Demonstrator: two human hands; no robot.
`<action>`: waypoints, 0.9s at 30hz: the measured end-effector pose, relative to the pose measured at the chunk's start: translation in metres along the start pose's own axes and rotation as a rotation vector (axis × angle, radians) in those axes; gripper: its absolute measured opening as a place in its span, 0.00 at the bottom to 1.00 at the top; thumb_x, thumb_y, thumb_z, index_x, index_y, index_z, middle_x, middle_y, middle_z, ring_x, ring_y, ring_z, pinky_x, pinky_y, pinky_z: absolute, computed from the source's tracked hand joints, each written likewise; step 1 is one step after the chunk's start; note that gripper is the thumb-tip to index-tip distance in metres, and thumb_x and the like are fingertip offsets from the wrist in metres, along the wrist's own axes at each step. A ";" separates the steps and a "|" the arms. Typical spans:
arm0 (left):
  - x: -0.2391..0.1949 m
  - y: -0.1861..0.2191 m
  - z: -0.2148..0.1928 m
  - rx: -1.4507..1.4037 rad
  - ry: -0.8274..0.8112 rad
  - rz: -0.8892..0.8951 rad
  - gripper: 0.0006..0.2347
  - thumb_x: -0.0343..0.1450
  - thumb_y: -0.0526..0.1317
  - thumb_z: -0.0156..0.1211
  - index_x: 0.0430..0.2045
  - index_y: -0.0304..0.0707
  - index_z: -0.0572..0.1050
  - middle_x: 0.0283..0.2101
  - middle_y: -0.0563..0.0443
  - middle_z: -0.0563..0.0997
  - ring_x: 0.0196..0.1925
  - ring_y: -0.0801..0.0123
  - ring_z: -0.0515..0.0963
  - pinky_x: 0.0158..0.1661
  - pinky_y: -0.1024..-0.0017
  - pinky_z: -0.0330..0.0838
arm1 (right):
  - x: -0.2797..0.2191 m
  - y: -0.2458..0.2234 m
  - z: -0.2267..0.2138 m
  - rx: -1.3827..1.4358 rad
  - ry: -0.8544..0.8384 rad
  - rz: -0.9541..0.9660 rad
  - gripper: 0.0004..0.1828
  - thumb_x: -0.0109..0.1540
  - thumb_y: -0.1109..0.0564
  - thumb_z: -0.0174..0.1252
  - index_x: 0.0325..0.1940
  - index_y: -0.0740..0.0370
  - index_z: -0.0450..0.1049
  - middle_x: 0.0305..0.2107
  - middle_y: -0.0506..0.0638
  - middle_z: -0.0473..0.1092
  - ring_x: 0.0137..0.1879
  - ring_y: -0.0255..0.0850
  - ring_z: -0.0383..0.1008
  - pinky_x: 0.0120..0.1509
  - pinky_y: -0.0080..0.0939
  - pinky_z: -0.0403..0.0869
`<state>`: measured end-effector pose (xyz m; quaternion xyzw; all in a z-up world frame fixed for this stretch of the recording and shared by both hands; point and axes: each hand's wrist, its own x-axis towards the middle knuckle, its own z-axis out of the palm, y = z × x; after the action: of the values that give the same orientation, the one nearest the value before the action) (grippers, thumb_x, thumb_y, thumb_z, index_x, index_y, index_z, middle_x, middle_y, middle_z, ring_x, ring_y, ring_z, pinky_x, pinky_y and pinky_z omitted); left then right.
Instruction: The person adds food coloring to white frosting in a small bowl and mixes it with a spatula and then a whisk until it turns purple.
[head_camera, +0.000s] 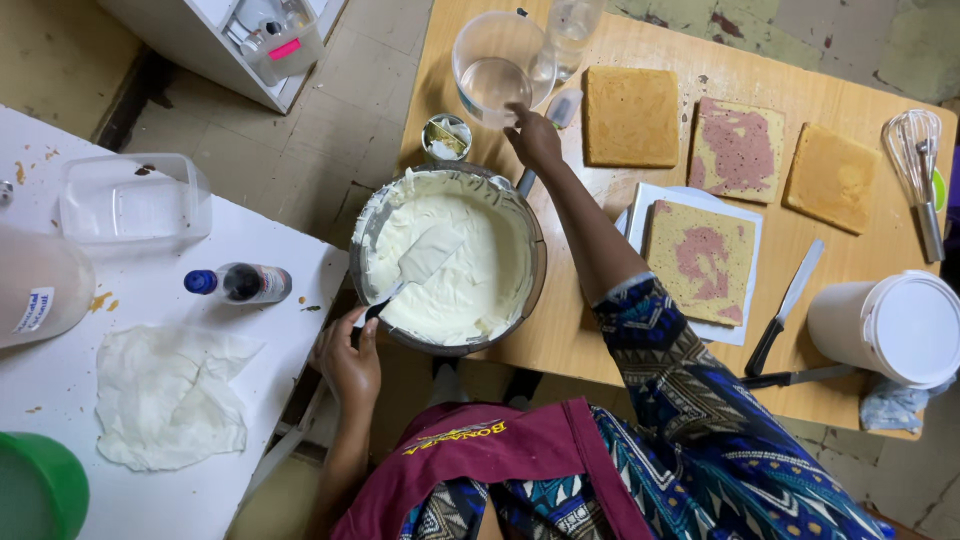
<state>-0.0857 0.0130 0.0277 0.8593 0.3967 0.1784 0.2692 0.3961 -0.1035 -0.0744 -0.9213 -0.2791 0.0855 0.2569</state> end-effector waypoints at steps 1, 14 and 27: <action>0.000 -0.001 0.003 -0.152 -0.093 -0.121 0.09 0.75 0.44 0.63 0.48 0.50 0.80 0.43 0.50 0.80 0.53 0.51 0.76 0.59 0.49 0.58 | 0.019 0.017 0.020 -0.065 0.048 0.043 0.23 0.65 0.50 0.61 0.63 0.38 0.64 0.36 0.55 0.79 0.46 0.59 0.81 0.50 0.61 0.77; -0.019 0.002 0.031 -0.413 -0.195 -0.298 0.10 0.74 0.42 0.66 0.47 0.43 0.82 0.43 0.39 0.81 0.55 0.44 0.77 0.56 0.50 0.67 | -0.174 -0.036 -0.109 -0.181 0.397 -0.005 0.10 0.66 0.46 0.63 0.39 0.51 0.73 0.20 0.58 0.74 0.30 0.60 0.78 0.38 0.61 0.76; 0.009 0.058 0.030 -0.590 -0.079 -0.178 0.13 0.79 0.35 0.55 0.59 0.41 0.75 0.56 0.35 0.76 0.60 0.48 0.74 0.60 0.49 0.66 | -0.270 0.001 -0.076 -0.359 0.162 0.161 0.21 0.65 0.52 0.62 0.63 0.45 0.70 0.22 0.56 0.76 0.30 0.56 0.80 0.38 0.58 0.80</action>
<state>-0.0304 -0.0213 0.0399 0.7121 0.3909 0.2281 0.5368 0.1954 -0.2871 -0.0061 -0.9754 -0.1941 -0.0196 0.1024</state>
